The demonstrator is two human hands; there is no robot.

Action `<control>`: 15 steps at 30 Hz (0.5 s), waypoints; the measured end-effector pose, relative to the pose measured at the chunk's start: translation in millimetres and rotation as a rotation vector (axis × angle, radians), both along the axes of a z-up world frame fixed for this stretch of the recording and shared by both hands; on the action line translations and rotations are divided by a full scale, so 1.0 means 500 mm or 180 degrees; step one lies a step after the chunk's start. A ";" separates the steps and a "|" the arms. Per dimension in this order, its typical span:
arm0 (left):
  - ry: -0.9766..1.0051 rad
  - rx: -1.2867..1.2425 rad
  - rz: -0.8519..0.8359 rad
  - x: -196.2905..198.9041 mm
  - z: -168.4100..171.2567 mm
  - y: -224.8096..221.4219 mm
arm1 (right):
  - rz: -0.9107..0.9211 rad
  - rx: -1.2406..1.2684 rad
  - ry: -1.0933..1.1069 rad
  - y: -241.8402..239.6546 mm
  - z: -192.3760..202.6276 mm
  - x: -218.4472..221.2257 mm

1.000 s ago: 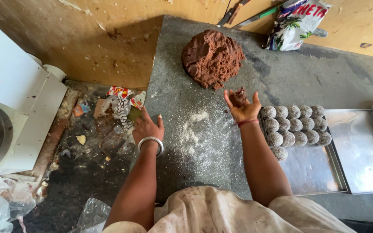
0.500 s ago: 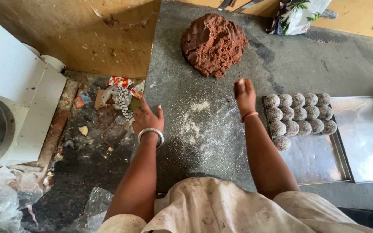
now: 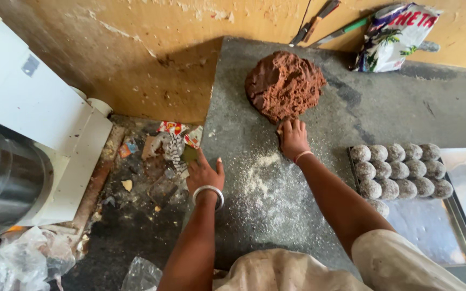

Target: The person prepares dough by pulling off small pieces, rolling them into spheres between their palms, and placing the spheres onto a metal tray.

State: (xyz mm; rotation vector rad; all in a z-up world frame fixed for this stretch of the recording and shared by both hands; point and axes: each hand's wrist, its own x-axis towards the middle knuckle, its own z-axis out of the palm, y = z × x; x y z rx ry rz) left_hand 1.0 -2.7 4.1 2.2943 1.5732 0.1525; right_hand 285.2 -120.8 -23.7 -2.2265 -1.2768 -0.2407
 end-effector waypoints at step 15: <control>0.0044 0.0078 -0.0136 0.006 -0.007 0.012 | -0.1054 0.0586 -0.0475 0.018 -0.028 0.194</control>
